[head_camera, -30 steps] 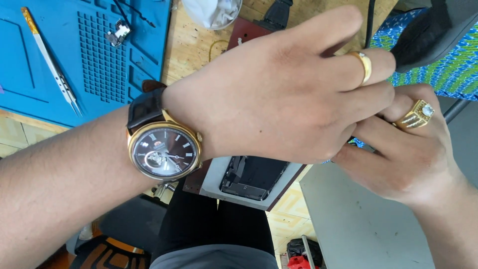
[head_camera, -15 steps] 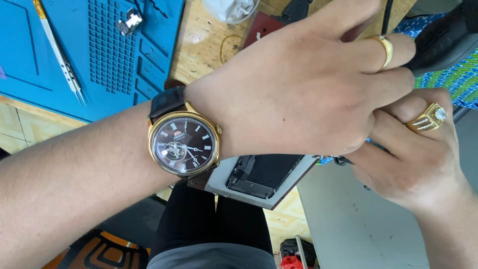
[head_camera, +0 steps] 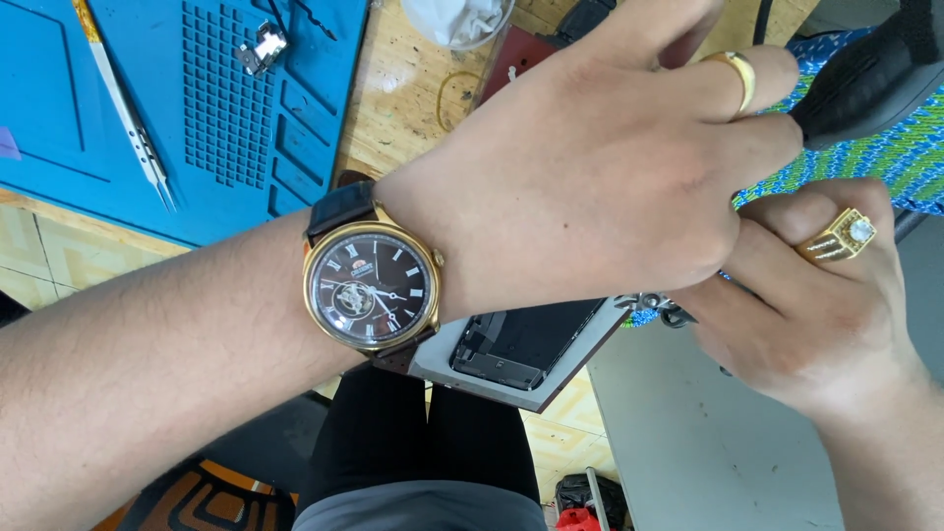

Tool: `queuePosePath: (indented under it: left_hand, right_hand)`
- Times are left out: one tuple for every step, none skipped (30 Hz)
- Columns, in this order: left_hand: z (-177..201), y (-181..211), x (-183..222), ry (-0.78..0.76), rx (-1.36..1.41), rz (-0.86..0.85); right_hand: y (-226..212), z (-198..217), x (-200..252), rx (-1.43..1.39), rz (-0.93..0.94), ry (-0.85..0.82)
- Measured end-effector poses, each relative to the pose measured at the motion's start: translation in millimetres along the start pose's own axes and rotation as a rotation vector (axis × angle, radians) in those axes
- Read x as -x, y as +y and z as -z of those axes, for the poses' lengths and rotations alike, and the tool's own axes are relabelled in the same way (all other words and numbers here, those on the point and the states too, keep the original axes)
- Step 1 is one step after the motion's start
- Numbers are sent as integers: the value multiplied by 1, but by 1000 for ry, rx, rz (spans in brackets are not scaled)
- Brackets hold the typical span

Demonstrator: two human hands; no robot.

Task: Removing the front camera assembly and ribbon cables from a mobile phone screen using small pliers.

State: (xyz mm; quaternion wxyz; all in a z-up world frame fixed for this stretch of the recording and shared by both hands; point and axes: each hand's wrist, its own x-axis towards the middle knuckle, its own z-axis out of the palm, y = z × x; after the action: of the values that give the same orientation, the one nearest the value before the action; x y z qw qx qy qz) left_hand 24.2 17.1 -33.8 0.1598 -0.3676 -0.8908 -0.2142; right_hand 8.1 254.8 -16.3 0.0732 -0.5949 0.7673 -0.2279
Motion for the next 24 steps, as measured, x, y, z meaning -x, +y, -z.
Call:
queuePosePath:
  left_hand:
    - [1, 1, 0, 0, -1, 1]
    - [1, 1, -1, -2, 6, 12]
    - [2, 2, -1, -4, 14, 20]
    - [1, 2, -2, -3, 15, 20]
    - [1, 2, -2, 3, -10, 27]
    - [1, 2, -2, 10, -36, 33]
    - [1, 3, -2, 11, -36, 30]
    - [2, 3, -2, -10, -24, 30]
    - [2, 4, -1, -33, -13, 32]
    - [3, 4, -1, -34, -15, 33]
    - [3, 3, -1, -17, -7, 41]
    - [3, 3, -1, 1, 0, 49]
    - [3, 3, -1, 0, -1, 50]
    - [3, 3, -1, -5, 18, 68]
    - [3, 4, -2, -10, 37, 84]
    - [3, 3, -2, -10, 36, 85]
    - [3, 3, -2, -11, 36, 94]
    - [4, 3, -3, -11, 36, 104]
    - [3, 4, -2, -11, 37, 103]
    - [3, 5, -2, -3, 53, 121]
    - [4, 6, -2, 5, 67, 141]
    - [5, 6, -2, 5, 65, 141]
    - [5, 6, -2, -4, 86, 157]
    - [6, 7, -2, -12, 107, 172]
  right_hand:
    - [-3, 1, -1, 0, 1, 0]
    - [-6, 2, -2, 31, -37, 3]
    - [-9, 3, -2, 62, -77, 7]
    - [-7, 1, 1, 63, -77, 7]
    - [-5, -2, 3, 63, -37, 11]
    - [-3, -4, 6, 64, 3, 15]
    - [-5, -3, 3, 66, 2, 17]
    - [-8, -1, 0, 45, -45, 29]
    - [-10, 1, -4, 19, -89, 42]
    - [-11, 0, -4, 19, -87, 44]
    - [-11, 0, -5, 34, -86, 54]
    - [-11, -1, -5, 49, -84, 63]
    - [-11, -1, -4, 48, -82, 64]
    - [-10, -2, -3, 52, -70, 53]
    - [-10, -2, -2, 56, -59, 43]
    - [-10, -3, 0, 55, -58, 43]
    - [-11, -4, 2, 60, -81, 48]
    - [-11, -5, 4, 64, -104, 53]
    - [-11, -6, 7, 64, -105, 53]
    - [-10, -7, 10, 73, -105, 42]
    - [-9, -8, 12, 81, -102, 32]
    - [-10, -8, 12, 81, -100, 33]
    - [-10, -9, 11, 83, -105, 48]
    - [-11, -10, 11, 86, -109, 63]
